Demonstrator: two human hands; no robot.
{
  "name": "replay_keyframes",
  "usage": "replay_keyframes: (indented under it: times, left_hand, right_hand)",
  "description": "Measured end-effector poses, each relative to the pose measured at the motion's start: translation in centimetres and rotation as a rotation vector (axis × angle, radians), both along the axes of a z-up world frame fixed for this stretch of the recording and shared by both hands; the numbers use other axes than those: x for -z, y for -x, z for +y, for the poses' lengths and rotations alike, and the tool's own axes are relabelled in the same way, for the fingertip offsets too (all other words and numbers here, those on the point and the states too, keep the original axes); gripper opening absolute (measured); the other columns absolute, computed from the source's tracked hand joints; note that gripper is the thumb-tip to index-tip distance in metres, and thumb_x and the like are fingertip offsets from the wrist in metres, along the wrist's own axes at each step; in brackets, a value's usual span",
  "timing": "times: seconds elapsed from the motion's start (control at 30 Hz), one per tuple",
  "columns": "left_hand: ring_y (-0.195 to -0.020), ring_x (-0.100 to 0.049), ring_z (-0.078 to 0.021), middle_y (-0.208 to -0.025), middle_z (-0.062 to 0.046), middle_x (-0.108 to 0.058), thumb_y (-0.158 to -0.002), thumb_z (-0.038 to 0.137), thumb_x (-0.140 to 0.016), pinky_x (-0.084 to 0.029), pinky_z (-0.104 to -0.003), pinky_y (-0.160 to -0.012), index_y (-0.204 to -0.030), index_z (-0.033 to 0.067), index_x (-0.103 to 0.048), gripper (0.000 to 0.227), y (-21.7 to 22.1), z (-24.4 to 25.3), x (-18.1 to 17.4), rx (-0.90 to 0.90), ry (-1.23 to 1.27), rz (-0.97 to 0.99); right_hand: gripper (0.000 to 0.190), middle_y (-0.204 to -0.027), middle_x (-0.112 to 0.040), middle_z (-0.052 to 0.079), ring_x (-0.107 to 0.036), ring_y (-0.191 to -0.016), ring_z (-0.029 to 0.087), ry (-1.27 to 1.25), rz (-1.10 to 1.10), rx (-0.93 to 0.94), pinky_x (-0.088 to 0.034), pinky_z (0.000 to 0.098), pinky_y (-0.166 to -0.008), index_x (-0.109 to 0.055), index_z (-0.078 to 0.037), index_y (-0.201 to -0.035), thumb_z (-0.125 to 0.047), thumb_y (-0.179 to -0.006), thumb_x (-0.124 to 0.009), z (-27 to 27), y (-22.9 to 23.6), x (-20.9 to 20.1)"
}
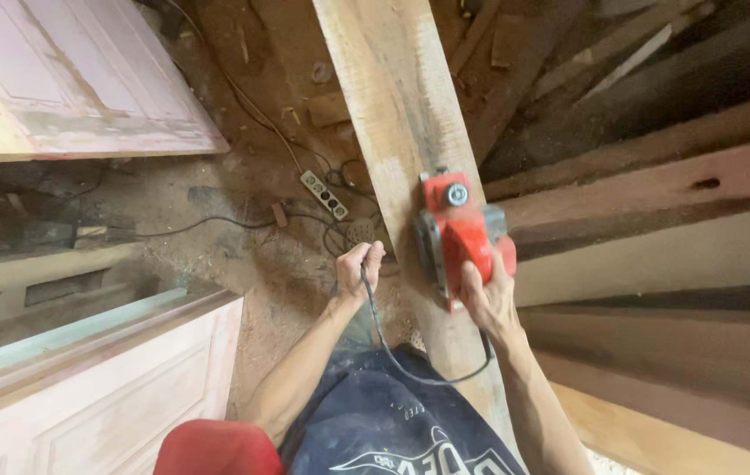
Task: The person uses a red electric sander to smooth the surface of a long wooden plank. They move the sander back and forth along the length of the plank, occasionally adjusting their grip and position to cover different areas.
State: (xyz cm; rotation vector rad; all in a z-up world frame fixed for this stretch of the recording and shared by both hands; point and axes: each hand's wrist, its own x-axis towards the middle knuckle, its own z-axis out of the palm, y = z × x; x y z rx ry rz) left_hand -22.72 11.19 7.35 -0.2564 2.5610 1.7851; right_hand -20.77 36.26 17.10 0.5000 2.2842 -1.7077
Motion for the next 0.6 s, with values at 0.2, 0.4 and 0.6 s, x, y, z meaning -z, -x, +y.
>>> replay_keyframes:
  times: [0.2,0.4,0.6]
  left_hand:
    - [-0.053,-0.058,-0.0145,-0.059,-0.009,-0.062,-0.101,0.036,-0.061,-0.045,-0.034,-0.051,-0.088,0.0053,-0.071,0.035,5.9,-5.0,0.5,-0.332,-0.149,-0.164]
    - [-0.056,-0.061,-0.0125,-0.061,-0.007,-0.065,-0.098,0.036,-0.065,-0.049,-0.034,-0.055,-0.086,0.0035,-0.073,0.035,7.0,-9.5,-0.4,-0.419,0.025,0.04]
    - [-0.055,-0.055,-0.0237,-0.059,-0.013,-0.06,-0.101,0.031,-0.065,-0.043,-0.038,-0.054,-0.084,0.0011,-0.07,0.035,2.2,-9.0,-1.9,-0.339,0.058,-0.054]
  right_hand:
    - [0.045,-0.113,-0.07,0.018,-0.068,-0.106,0.028,-0.228,0.37,-0.152,-0.051,0.0399,-0.094,-0.058,-0.005,-0.134,-0.039,-0.106,-0.056,-8.9,30.4,2.5]
    - [0.046,-0.103,-0.07,0.014,-0.066,-0.094,0.027,-0.156,0.457,-0.202,-0.052,0.0417,-0.088,-0.059,-0.004,-0.128,-0.045,-0.106,-0.058,-14.8,42.0,0.6]
    - [0.049,-0.119,-0.068,0.017,-0.064,-0.108,0.025,-0.084,0.432,-0.214,-0.051,0.0401,-0.095,-0.055,-0.005,-0.139,-0.039,-0.105,-0.059,-10.6,24.0,-0.2]
